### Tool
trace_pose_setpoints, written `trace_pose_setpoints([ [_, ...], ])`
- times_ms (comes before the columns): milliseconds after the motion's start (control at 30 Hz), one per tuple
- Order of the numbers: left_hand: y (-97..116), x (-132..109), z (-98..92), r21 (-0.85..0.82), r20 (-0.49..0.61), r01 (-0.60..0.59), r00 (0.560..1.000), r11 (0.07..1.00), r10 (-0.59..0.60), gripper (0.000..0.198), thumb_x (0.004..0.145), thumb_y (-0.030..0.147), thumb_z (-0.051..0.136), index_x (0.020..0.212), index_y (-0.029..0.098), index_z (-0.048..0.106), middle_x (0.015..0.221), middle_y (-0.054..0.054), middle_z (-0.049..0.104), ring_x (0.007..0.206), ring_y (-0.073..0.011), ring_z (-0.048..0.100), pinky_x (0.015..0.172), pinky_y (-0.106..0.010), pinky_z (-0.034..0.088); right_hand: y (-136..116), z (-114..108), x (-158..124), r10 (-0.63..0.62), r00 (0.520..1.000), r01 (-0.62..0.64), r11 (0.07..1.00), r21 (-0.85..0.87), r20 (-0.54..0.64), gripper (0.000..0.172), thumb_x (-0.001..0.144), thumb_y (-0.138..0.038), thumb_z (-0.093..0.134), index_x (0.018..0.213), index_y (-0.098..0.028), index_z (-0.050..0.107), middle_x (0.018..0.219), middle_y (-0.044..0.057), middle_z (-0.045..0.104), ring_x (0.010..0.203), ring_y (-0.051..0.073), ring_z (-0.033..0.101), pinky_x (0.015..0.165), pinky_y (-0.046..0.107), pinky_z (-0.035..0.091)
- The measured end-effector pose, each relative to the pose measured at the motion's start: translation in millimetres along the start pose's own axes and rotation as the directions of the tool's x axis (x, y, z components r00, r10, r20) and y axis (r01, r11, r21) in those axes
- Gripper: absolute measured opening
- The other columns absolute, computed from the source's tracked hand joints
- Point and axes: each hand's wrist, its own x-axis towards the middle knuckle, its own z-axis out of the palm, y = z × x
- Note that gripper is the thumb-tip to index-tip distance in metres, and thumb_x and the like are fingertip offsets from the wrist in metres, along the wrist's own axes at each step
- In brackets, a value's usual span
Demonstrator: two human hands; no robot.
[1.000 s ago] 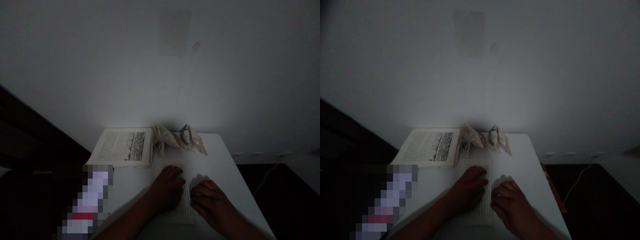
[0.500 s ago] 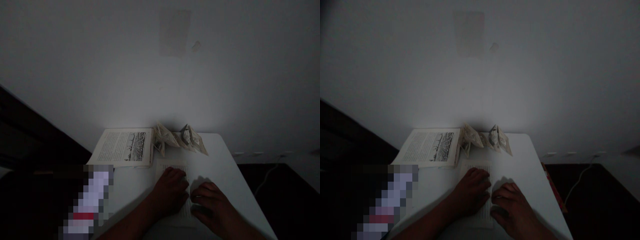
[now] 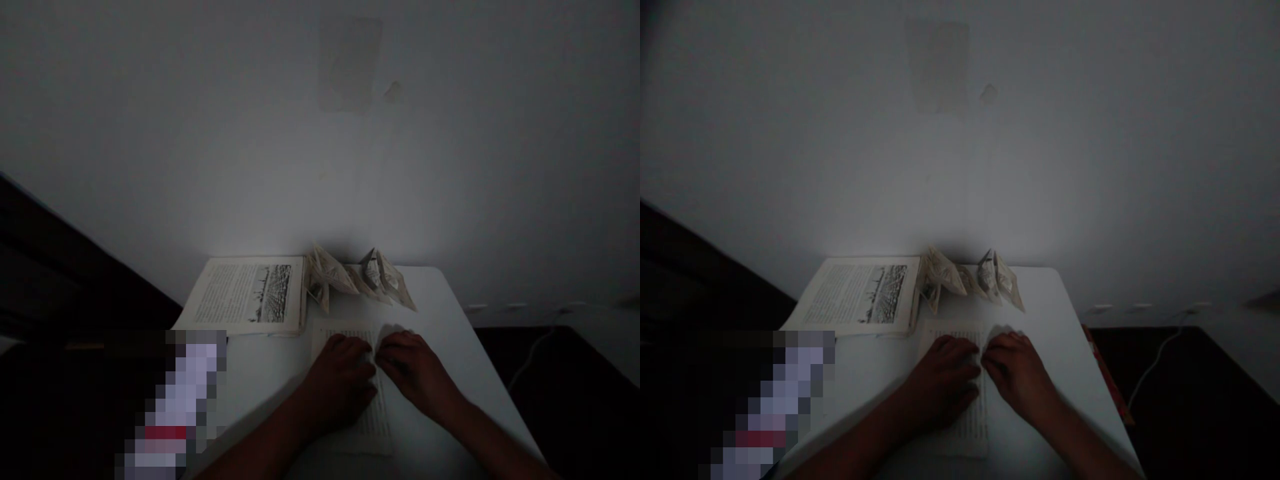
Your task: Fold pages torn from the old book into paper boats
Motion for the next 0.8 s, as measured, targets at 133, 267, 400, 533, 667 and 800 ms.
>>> trace_pose_setpoints([
  [133,-0.9,-0.8,0.7,0.007,0.002,0.004,1.000,1.000,-0.004,0.017,0.079,0.031,0.057,0.091,0.019,0.060,0.112,-0.008,0.055,0.105,-0.0225,0.048,0.095,-0.041,0.031,7.4,1.7,14.5,0.048,0.998,-0.048,0.999,0.000,-0.039,0.012,0.081,-0.020,0.056,0.076,-0.022,0.067,0.080,0.002,0.064,0.080,0.019,0.058,0.077,0.035,0.044],
  [267,-0.5,-1.3,0.7,0.008,0.003,0.003,1.000,1.000,-0.003,0.018,0.079,0.031,0.058,0.092,0.019,0.060,0.113,-0.008,0.054,0.106,-0.0227,0.047,0.096,-0.041,0.030,10.8,4.1,26.9,0.123,0.990,-0.124,0.992,-0.022,-0.071,0.016,0.082,-0.021,0.053,0.077,-0.021,0.067,0.082,0.003,0.063,0.077,0.018,0.060,0.074,0.030,0.046],
  [400,1.1,-0.7,-1.4,0.001,0.017,0.010,1.000,1.000,-0.010,0.016,0.079,0.030,0.058,0.090,0.019,0.060,0.114,-0.007,0.054,0.106,-0.0224,0.047,0.096,-0.040,0.031,9.4,7.1,35.6,0.209,0.971,-0.221,0.970,-0.098,-0.117,0.018,0.083,-0.024,0.050,0.078,-0.021,0.068,0.086,0.003,0.064,0.075,0.017,0.061,0.071,0.028,0.047],
  [533,1.2,-0.2,-2.0,-0.009,0.013,0.004,1.000,1.000,-0.004,0.015,0.078,0.029,0.058,0.089,0.019,0.060,0.114,-0.007,0.054,0.105,-0.0213,0.047,0.095,-0.039,0.032,7.4,9.4,41.4,0.276,0.944,-0.307,0.936,-0.170,-0.180,0.017,0.083,-0.027,0.052,0.080,-0.022,0.068,0.086,0.002,0.065,0.075,0.018,0.062,0.070,0.028,0.046],
  [667,0.1,-0.5,-1.1,-0.023,-0.004,0.003,1.000,1.000,-0.003,0.016,0.079,0.029,0.058,0.090,0.019,0.060,0.114,-0.007,0.054,0.106,-0.0216,0.047,0.095,-0.039,0.032,6.8,8.5,40.8,0.274,0.945,-0.305,0.935,-0.181,-0.180,0.018,0.083,-0.029,0.051,0.081,-0.023,0.068,0.086,0.002,0.065,0.074,0.018,0.063,0.068,0.028,0.047],
  [800,0.4,-0.5,-2.7,-0.049,0.010,0.011,1.000,0.999,-0.011,0.017,0.079,0.028,0.057,0.094,0.019,0.060,0.114,-0.008,0.054,0.106,-0.0215,0.047,0.095,-0.039,0.032,8.0,6.8,32.4,0.197,0.971,-0.213,0.971,-0.111,-0.138,0.017,0.084,-0.029,0.052,0.083,-0.022,0.067,0.087,0.003,0.065,0.077,0.018,0.062,0.071,0.029,0.048],
])
